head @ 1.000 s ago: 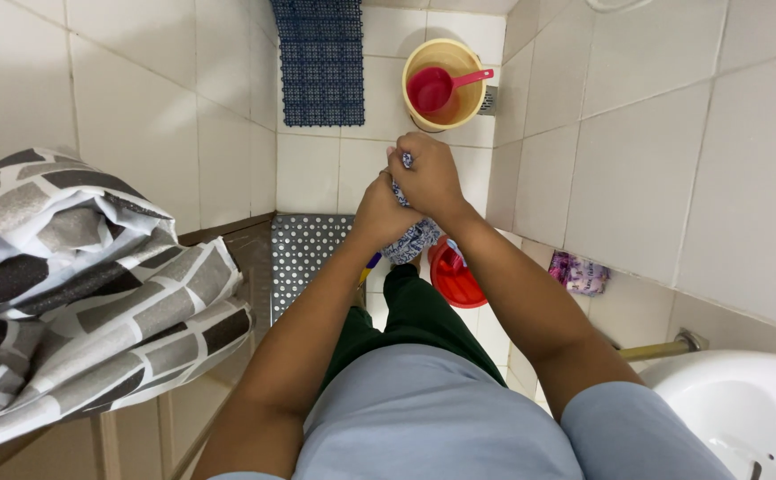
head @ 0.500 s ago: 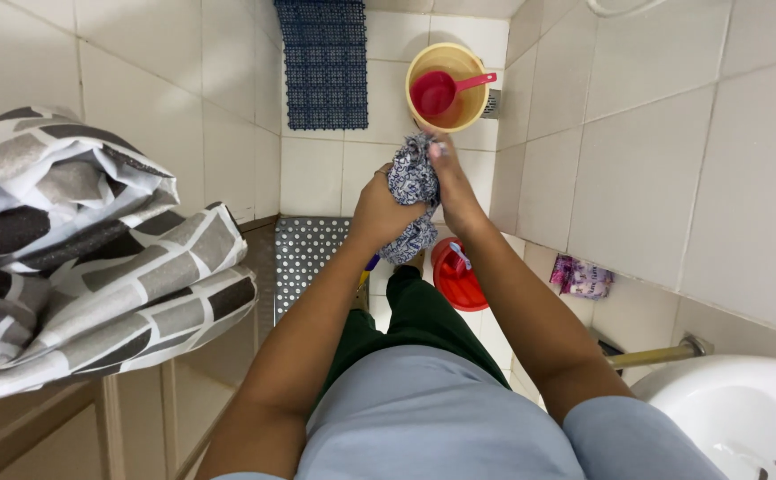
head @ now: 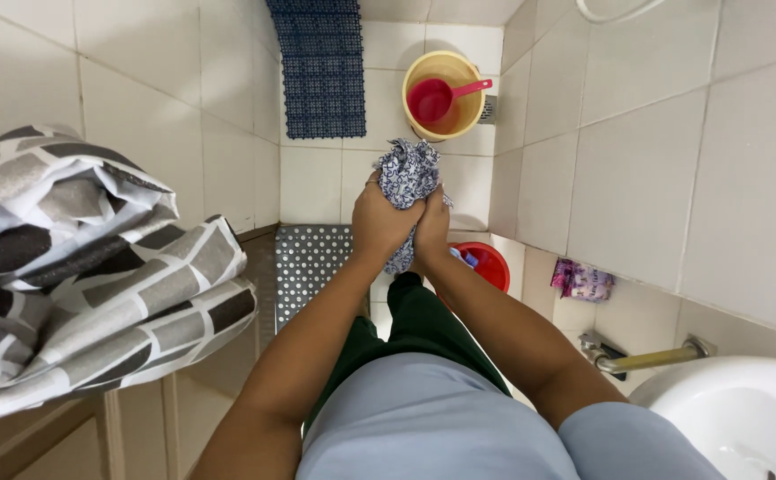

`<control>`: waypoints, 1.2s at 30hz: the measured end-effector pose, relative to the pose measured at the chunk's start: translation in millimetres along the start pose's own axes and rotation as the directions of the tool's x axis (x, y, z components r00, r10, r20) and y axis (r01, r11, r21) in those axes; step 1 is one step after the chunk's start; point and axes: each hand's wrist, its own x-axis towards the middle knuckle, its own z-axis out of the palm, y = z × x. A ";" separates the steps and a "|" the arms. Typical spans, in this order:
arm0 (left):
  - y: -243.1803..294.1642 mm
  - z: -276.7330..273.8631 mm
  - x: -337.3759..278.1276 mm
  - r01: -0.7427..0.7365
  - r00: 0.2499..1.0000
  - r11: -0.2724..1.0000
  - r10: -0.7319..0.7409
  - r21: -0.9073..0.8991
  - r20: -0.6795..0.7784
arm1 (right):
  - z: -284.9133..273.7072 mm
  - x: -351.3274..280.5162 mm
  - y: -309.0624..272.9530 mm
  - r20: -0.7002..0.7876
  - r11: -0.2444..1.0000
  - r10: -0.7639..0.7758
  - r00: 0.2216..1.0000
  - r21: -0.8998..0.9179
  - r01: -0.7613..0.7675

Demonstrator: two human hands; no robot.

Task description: Mopping the tiled floor of a bathroom and wringing out the mop head.

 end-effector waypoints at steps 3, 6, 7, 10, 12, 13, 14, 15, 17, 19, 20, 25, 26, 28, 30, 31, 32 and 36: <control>4.2 -1.5 4.0 -0.008 0.999 1.000 0.008 -0.018 -0.041 | 3.3 7.9 7.7 -0.024 0.997 0.047 0.999 0.062 -0.046; 2.8 -2.3 8.9 0.078 0.997 0.997 -0.078 -0.012 -0.004 | 4.3 19.7 18.9 -0.027 0.991 0.067 0.997 0.116 -0.064; 0.3 -1.4 11.9 0.070 0.997 0.997 -0.071 -0.008 -0.014 | 3.9 23.5 23.2 -0.022 0.989 0.064 0.998 0.133 -0.061; -1.9 -0.1 20.3 0.064 0.998 0.998 -0.063 0.011 -0.027 | 1.1 39.1 36.0 -0.007 0.993 0.056 0.998 0.100 -0.055; -3.4 -0.1 23.8 0.069 0.997 0.997 -0.068 0.028 -0.027 | -0.7 38.9 33.8 -0.001 0.997 0.057 0.998 0.049 -0.056; -3.8 0.0 27.6 0.069 0.997 0.998 -0.069 0.009 -0.045 | -0.2 36.4 25.6 0.036 0.999 0.011 0.999 -0.034 -0.010; -5.0 -0.9 30.0 0.072 0.995 0.997 -0.072 -0.008 -0.062 | 0.9 32.0 18.7 0.077 0.993 -0.027 0.997 -0.115 0.036; -11.8 -1.4 34.3 0.073 0.995 0.997 -0.074 -0.006 -0.060 | -0.4 23.4 13.6 0.075 0.993 -0.025 0.997 -0.114 0.033; -24.0 -1.0 45.0 0.119 0.983 0.992 -0.122 -0.027 -0.139 | -3.2 9.4 1.3 0.292 0.967 -0.044 0.955 -0.226 0.114; -28.8 -2.4 50.7 0.142 0.982 0.987 -0.150 -0.075 -0.111 | 2.9 -5.2 -38.6 0.442 0.930 -0.013 0.897 -0.324 0.173; -31.8 -3.8 51.9 0.171 0.980 0.978 -0.181 -0.120 -0.080 | 5.9 -14.4 -57.7 0.573 0.882 0.040 0.818 -0.405 0.241; -35.8 -0.6 51.7 0.183 0.983 0.967 -0.183 -0.179 0.016 | 10.0 -15.7 -44.8 0.594 0.733 0.023 0.804 -0.557 0.391; -32.3 -1.5 47.4 0.188 0.982 0.961 -0.186 -0.201 0.031 | 9.5 -16.1 -35.1 0.554 0.728 -0.057 0.831 -0.546 0.414; -22.3 -3.3 41.6 0.220 0.975 0.966 -0.223 -0.139 -0.008 | 15.2 -19.3 -27.9 0.516 0.739 -0.112 0.849 -0.528 0.418; -16.5 -5.0 36.5 0.250 0.966 0.965 -0.254 -0.078 -0.052 | 19.0 -22.6 -23.8 0.478 0.749 -0.168 0.862 -0.506 0.427; -15.7 -5.7 34.4 0.277 0.956 0.960 -0.280 -0.044 -0.088 | 20.0 -24.2 -23.4 0.470 0.749 -0.172 0.866 -0.508 0.425; -15.0 -6.3 32.7 0.304 0.945 0.953 -0.303 -0.011 -0.123 | 21.1 -25.2 -22.9 0.462 0.748 -0.177 0.869 -0.511 0.424; -19.3 -8.1 20.4 0.130 0.976 0.991 -0.132 -0.025 -0.171 | 25.1 -39.8 -32.1 0.459 0.816 -0.211 0.863 -0.403 0.414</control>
